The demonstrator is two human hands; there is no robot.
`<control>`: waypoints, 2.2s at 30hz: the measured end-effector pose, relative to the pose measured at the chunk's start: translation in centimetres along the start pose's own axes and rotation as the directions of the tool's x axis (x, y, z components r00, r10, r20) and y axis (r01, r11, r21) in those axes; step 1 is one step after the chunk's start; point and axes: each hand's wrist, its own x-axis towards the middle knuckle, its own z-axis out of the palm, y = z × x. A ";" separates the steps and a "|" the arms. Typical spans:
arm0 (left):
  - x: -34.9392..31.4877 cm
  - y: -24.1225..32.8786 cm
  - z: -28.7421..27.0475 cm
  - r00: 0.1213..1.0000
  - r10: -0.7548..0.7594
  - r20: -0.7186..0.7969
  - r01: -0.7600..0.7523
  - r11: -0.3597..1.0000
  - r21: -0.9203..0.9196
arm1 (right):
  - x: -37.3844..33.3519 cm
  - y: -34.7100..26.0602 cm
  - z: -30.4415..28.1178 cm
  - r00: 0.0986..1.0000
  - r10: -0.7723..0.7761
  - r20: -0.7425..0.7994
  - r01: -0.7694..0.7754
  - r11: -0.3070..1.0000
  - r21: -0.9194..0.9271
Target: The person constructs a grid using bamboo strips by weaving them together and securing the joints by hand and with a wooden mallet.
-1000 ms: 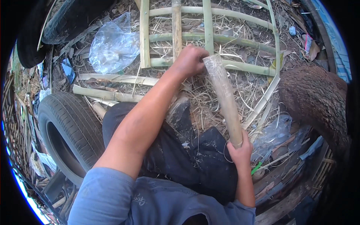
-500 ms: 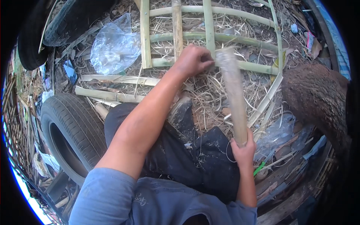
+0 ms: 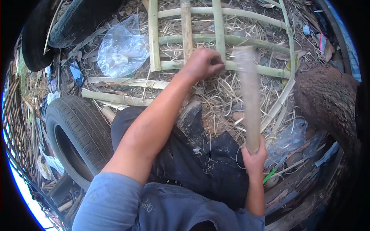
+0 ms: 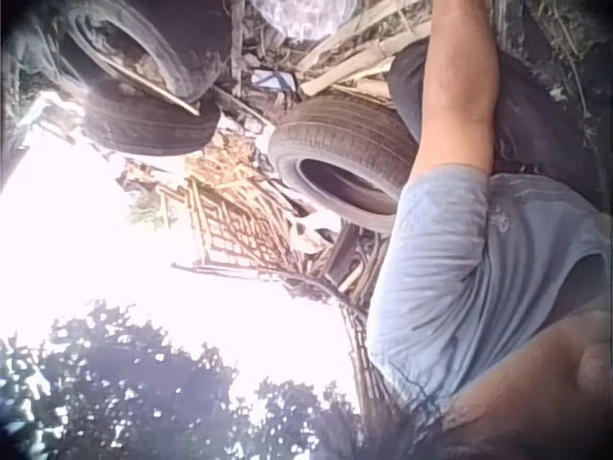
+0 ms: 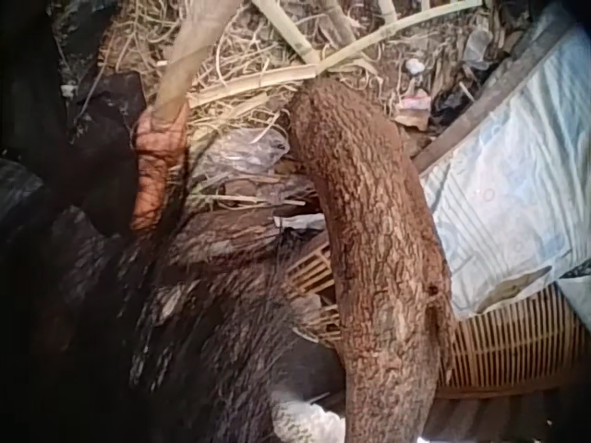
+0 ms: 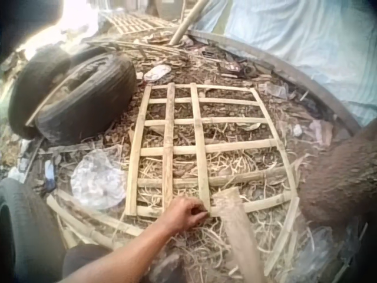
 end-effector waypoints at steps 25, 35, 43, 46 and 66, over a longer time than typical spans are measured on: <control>0.0 -0.2 -0.2 1.000 -0.017 0.005 0.017 0.999 0.036 | -0.2 0.3 0.6 0.992 0.120 0.039 -0.124 0.987 0.107; 0.2 -0.2 0.0 0.999 0.044 0.020 -0.044 0.999 -0.002 | -0.2 -0.1 0.1 0.997 0.074 0.023 -0.075 0.995 0.070; 0.5 0.2 -0.3 0.999 0.013 0.044 -0.013 1.000 0.004 | 0.4 0.2 0.2 0.998 0.065 -0.001 -0.064 0.995 0.076; -0.2 -0.1 -0.1 0.997 -0.022 0.067 0.025 0.999 -0.044 | 0.3 0.3 0.3 0.993 0.100 0.067 -0.105 0.992 0.073; 0.0 -0.9 0.0 0.999 0.041 0.033 -0.043 0.998 0.051 | 0.7 0.1 0.7 0.975 0.187 0.118 -0.167 0.973 -0.158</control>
